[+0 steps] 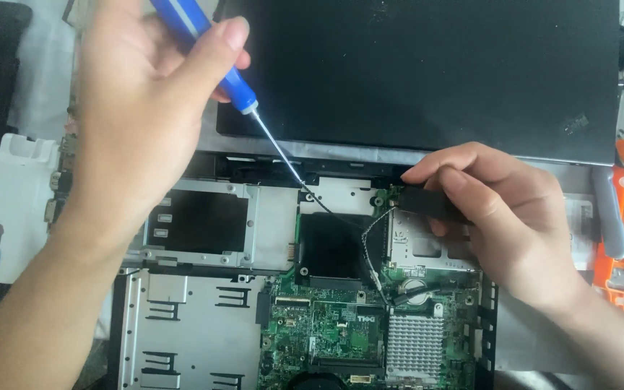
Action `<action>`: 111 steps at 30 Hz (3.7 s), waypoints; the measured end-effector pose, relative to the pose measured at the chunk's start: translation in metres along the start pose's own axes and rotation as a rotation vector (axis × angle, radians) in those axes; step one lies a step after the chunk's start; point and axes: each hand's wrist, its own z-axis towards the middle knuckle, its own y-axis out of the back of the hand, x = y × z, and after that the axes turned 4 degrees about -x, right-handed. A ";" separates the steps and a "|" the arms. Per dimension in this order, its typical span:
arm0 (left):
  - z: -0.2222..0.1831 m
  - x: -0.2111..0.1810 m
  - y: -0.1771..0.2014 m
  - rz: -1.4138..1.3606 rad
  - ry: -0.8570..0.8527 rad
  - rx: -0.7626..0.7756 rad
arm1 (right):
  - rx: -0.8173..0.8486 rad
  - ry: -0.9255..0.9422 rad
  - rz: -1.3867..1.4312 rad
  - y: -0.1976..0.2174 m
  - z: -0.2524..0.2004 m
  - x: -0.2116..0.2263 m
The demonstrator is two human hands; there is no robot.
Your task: Disassembling a laptop motherboard by unscrewing components, disconnecting cables, and removing the heatsink.
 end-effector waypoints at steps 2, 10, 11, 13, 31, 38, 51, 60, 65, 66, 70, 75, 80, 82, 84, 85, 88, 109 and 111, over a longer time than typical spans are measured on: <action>-0.003 -0.001 -0.001 0.008 0.002 -0.020 | -0.006 0.002 -0.013 0.001 0.000 -0.001; 0.001 0.010 -0.001 -0.052 -0.017 -0.003 | 0.018 0.036 -0.038 0.001 0.000 -0.001; 0.002 0.010 0.001 -0.038 -0.003 0.005 | 0.011 0.034 -0.034 0.000 0.000 -0.001; 0.003 0.007 0.004 -0.022 0.007 0.009 | 0.006 0.039 -0.032 0.000 0.000 0.000; 0.019 -0.002 0.033 0.233 0.432 0.192 | -0.004 0.001 0.012 0.001 0.000 -0.001; 0.012 -0.006 0.042 0.070 0.263 0.120 | -0.003 -0.013 0.150 0.003 0.001 -0.005; 0.004 -0.019 0.050 -0.336 0.210 0.123 | 0.140 0.110 0.523 0.014 0.013 -0.011; 0.016 -0.033 0.037 0.333 -0.111 0.556 | 0.197 0.152 0.586 0.019 0.016 -0.018; 0.014 -0.031 0.033 0.436 0.062 0.607 | 0.177 0.151 0.552 0.021 0.016 -0.020; 0.014 -0.031 0.033 0.381 0.014 0.603 | 0.163 0.145 0.547 0.021 0.016 -0.020; 0.012 -0.028 0.032 0.457 0.019 0.596 | 0.129 0.123 0.486 0.019 0.013 -0.015; 0.011 -0.024 0.031 0.365 -0.082 0.600 | 0.129 0.101 0.525 0.019 0.013 -0.014; 0.015 -0.023 0.034 0.366 -0.055 0.578 | 0.219 0.153 0.582 0.025 0.012 -0.024; 0.017 -0.025 0.043 0.363 -0.056 0.533 | 0.254 0.173 0.551 0.027 0.013 -0.025; 0.020 -0.027 0.054 0.442 0.054 0.546 | 0.354 0.150 0.640 0.025 0.016 -0.021; 0.020 -0.027 0.056 0.447 0.057 0.541 | 0.361 0.150 0.641 0.029 0.018 -0.026; 0.019 -0.024 0.058 0.439 0.042 0.513 | 0.376 0.140 0.728 0.042 0.024 -0.040; -0.002 0.003 0.128 0.621 0.219 0.676 | 0.275 -0.045 1.013 0.072 0.035 -0.057; -0.008 0.016 0.156 0.581 0.191 0.691 | 0.351 -0.029 1.102 0.075 0.035 -0.052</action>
